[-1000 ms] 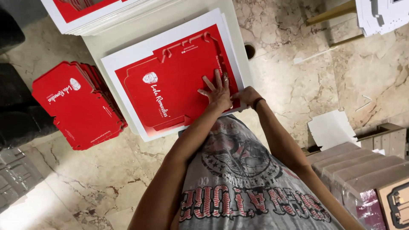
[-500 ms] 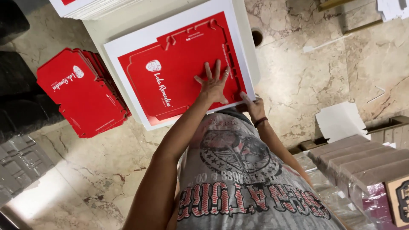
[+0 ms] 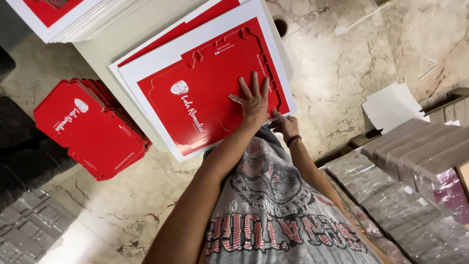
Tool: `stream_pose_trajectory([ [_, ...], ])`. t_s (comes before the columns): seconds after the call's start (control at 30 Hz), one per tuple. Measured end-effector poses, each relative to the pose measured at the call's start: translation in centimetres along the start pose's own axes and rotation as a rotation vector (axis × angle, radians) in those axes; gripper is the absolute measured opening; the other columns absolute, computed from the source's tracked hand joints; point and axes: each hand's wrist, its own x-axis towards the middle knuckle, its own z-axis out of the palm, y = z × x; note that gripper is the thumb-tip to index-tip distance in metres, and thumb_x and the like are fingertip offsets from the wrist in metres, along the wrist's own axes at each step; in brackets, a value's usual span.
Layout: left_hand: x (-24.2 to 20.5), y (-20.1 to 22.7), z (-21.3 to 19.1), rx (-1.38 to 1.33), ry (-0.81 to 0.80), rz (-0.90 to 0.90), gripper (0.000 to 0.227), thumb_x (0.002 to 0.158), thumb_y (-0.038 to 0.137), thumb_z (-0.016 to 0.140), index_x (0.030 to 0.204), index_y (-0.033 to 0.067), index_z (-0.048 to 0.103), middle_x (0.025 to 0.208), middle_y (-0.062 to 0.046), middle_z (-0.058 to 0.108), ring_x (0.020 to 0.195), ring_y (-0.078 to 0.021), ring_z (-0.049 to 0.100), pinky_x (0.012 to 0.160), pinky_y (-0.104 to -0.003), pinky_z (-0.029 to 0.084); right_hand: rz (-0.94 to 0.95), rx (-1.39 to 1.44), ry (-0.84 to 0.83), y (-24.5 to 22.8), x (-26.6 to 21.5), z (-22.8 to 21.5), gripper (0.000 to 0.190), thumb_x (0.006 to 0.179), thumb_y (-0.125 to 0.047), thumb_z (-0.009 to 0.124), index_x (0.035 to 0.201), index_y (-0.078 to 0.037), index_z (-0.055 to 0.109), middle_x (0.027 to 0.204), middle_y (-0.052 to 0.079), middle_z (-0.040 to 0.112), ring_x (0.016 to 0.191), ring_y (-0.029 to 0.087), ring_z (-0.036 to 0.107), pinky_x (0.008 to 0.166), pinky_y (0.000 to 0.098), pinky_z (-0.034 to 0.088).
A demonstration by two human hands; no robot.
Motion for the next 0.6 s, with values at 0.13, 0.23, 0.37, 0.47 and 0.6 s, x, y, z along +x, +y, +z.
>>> stream_pose_trajectory([
  [0.13,-0.3,0.3,0.8,0.037,0.062,-0.023,0.123,0.087,0.027,0.082,0.165,0.0172,-0.012,0.166,-0.029,-0.018,0.144,-0.0682,-0.011,0.087,-0.099,0.015,-0.191,-0.301,0.096,-1.6,-2.2,1.6,0.044,0.091,-0.041,0.079,0.067,-0.004,0.071,0.053,0.016,0.067,0.040,0.021,0.065,0.042,0.0260,0.053],
  [0.23,0.5,0.0,1.0,0.028,0.091,-0.021,0.117,0.090,0.023,0.079,0.165,0.0165,-0.010,0.167,-0.029,-0.017,0.145,-0.0681,-0.010,0.089,-0.097,0.018,-0.127,-0.263,0.115,-2.9,-2.9,2.4,0.045,0.090,-0.039,0.076,0.072,0.001,0.070,0.053,0.018,0.066,0.045,0.026,0.070,0.047,0.0332,0.059],
  [0.37,0.3,-0.9,0.2,-0.040,0.085,0.017,0.118,0.090,0.040,0.079,0.165,0.0156,-0.009,0.167,-0.026,-0.019,0.146,-0.0657,-0.011,0.090,-0.098,0.015,-0.019,-0.210,0.087,-3.7,-1.6,2.1,0.053,0.087,-0.045,0.079,0.090,0.007,0.067,0.063,0.024,0.069,0.055,0.034,0.073,0.053,0.0454,0.062],
  [0.47,0.9,-1.5,0.1,-0.001,0.078,-0.028,0.118,0.089,0.046,0.078,0.165,0.0134,-0.006,0.168,-0.024,-0.018,0.147,-0.0648,-0.010,0.089,-0.098,0.012,-0.137,-0.450,0.083,-5.6,-1.3,3.3,0.049,0.092,-0.040,0.070,0.066,0.001,0.069,0.054,0.018,0.069,0.046,0.029,0.071,0.045,0.0381,0.061],
  [0.6,2.3,-1.9,-0.5,-0.004,0.076,-0.065,0.113,0.092,0.041,0.075,0.165,0.0110,-0.006,0.168,-0.024,-0.017,0.147,-0.0650,-0.010,0.091,-0.097,0.013,-0.227,-0.946,0.132,-6.2,0.7,4.0,0.047,0.090,-0.043,0.058,0.064,-0.005,0.070,0.058,0.015,0.067,0.060,0.034,0.069,0.062,0.0462,0.058],
])
